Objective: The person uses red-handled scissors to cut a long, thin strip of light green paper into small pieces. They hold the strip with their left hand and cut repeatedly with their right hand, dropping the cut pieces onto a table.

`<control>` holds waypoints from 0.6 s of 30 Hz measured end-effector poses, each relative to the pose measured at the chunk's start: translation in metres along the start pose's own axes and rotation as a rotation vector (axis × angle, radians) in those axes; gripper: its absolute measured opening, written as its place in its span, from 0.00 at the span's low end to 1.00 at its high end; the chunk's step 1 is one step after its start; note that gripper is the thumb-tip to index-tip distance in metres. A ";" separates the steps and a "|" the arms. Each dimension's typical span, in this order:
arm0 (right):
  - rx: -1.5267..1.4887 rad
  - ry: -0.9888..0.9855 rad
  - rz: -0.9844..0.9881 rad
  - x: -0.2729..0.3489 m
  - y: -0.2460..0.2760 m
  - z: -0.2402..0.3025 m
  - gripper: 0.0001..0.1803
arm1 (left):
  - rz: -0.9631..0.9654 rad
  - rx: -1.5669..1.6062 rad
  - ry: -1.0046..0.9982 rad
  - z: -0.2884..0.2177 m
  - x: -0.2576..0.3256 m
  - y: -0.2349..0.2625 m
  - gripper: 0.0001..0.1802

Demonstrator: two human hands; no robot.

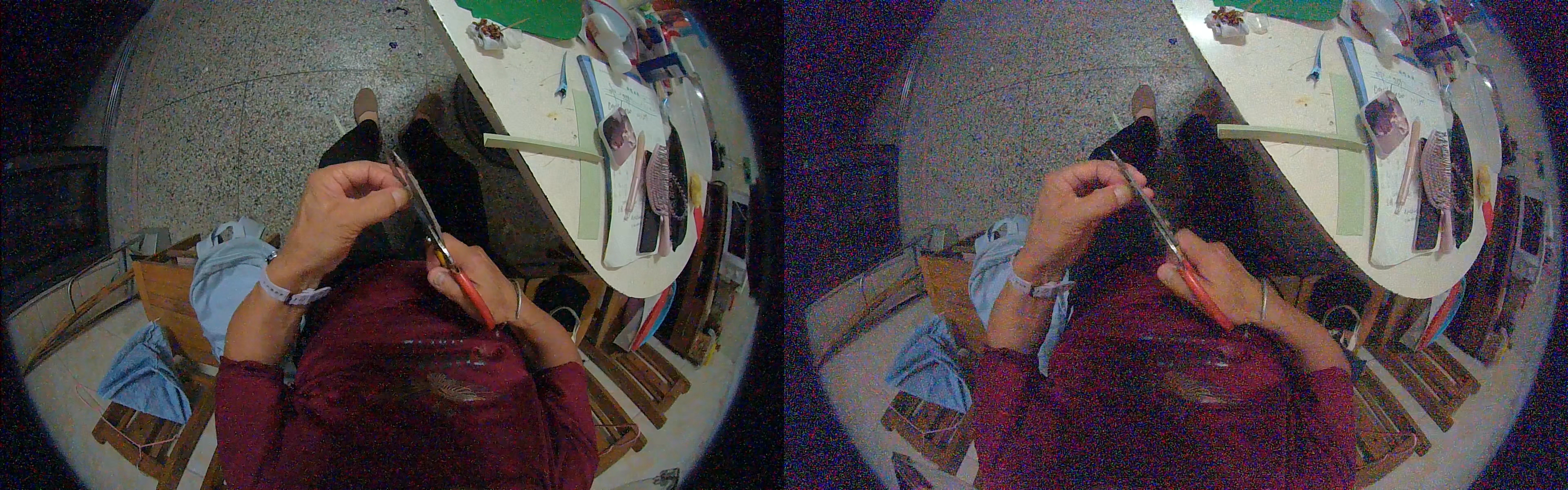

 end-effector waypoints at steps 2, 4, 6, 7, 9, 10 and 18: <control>0.019 0.008 0.000 0.000 0.000 0.001 0.16 | 0.009 -0.055 0.007 -0.002 0.000 0.002 0.04; 0.022 -0.002 0.010 0.000 0.000 0.002 0.16 | 0.033 -0.064 0.008 -0.006 0.000 0.002 0.04; 0.030 -0.007 0.016 -0.001 0.000 0.003 0.16 | 0.048 -0.070 0.008 -0.006 0.000 0.004 0.04; 0.036 -0.007 0.016 -0.001 0.000 0.004 0.16 | 0.052 -0.071 0.007 -0.005 -0.001 0.006 0.04; 0.036 -0.015 0.014 -0.001 0.000 0.003 0.16 | 0.032 -0.023 0.023 -0.007 -0.001 0.007 0.05; 0.031 -0.023 0.011 0.000 0.000 0.002 0.16 | 0.009 0.026 0.041 -0.011 0.001 0.005 0.06; -0.029 -0.055 -0.025 -0.003 -0.003 0.003 0.15 | -0.063 0.336 -0.057 0.013 0.010 -0.012 0.08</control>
Point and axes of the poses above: each hand's wrist, its own x-axis away from the middle knuckle, its own y-axis out of the back of the hand, z = x × y, the point moved 6 cm from there along -x, towards the middle knuckle, and after that the axes turned 5 degrees about y, right-handed, at the moved point
